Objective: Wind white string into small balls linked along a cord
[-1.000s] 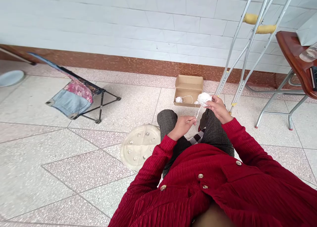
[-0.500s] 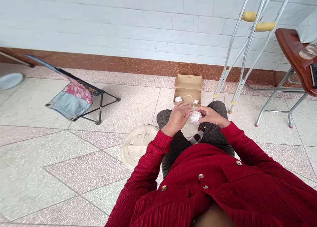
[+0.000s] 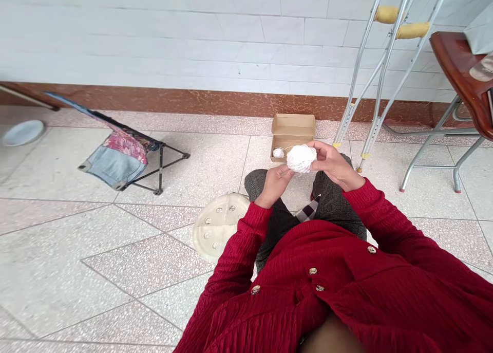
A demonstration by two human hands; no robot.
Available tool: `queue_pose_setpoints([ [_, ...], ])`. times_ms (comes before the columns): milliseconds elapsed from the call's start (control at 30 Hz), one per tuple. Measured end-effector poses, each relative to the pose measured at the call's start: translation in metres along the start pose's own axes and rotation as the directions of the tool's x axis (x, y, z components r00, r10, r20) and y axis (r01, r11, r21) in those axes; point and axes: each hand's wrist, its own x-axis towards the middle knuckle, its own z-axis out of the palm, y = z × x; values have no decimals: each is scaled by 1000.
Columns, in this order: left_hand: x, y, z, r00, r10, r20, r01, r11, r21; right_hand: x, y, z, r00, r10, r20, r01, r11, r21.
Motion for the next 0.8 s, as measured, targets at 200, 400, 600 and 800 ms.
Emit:
queue_pose_setpoints([
  [200,-18,7,13,987,55,150,-56,998,7,32,27,-22,923,-284,-260,90,816,-571],
  [400,-11,10,-7,982,169,81,-185,944,274,20,77,-41,979,-62,-194,-96,700,-708],
  [600,6,11,-17,961,257,101,-273,940,207,-7,81,-27,934,316,168,-303,948,-99],
  [800,7,-13,-6,993,110,-32,-110,994,1,-13,45,-18,957,227,181,-251,960,123],
])
